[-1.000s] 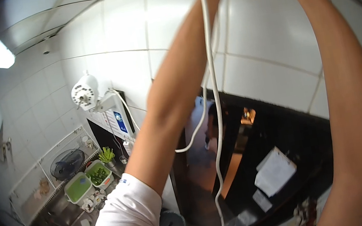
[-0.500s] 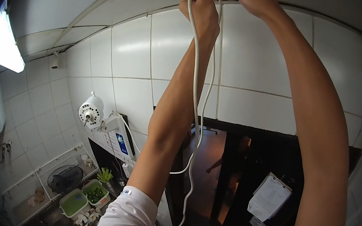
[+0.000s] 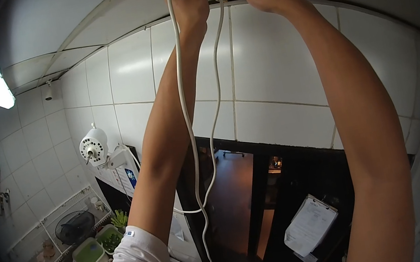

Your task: Routing and installing a white electrical or data cable along the ceiling and walls of a kitchen.

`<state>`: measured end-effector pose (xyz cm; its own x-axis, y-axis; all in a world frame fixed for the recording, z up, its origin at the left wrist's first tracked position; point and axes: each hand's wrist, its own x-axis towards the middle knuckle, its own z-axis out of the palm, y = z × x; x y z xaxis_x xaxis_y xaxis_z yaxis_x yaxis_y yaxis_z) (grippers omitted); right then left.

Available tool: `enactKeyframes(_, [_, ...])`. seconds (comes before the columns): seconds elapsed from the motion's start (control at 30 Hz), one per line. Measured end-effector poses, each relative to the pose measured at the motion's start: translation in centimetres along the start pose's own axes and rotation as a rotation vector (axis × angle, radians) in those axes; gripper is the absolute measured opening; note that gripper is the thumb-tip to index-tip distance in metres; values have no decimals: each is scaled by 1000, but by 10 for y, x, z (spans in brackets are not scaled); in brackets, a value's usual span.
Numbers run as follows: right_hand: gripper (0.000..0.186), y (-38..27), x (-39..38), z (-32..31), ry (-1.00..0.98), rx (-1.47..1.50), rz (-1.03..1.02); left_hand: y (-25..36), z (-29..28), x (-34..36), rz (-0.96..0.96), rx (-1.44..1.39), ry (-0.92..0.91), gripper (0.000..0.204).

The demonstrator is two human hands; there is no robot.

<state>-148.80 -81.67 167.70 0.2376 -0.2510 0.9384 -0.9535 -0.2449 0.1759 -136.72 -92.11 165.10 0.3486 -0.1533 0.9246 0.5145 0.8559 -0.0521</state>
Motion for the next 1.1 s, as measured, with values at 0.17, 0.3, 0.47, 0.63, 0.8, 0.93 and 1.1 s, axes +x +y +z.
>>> enactKeyframes(0.17, [38, -26, 6, -9, 50, -283, 129, -1, -2, 1, 68, 56, -24, 34])
enactKeyframes(0.3, [40, -30, 25, -27, -206, -337, 192, -11, -2, 6, 151, 10, -58, 32])
enactKeyframes(0.47, [35, -20, 15, -20, -117, -125, 29, -3, -2, -5, 124, 60, -50, 28])
enactKeyframes(0.63, [63, 8, 29, -11, -197, 29, -80, -8, 5, -5, 74, 15, 87, 54])
enactKeyframes(0.8, [61, 9, 27, -19, -212, 41, -65, -5, 10, -10, -24, 67, 22, 55])
enactKeyframes(0.93, [59, -7, 13, -19, -189, 20, -2, -10, 3, -6, -88, -36, -15, 53])
enactKeyframes(1.1, [54, -12, -4, -25, -100, -163, 42, -15, 10, -10, -50, -70, 23, 50])
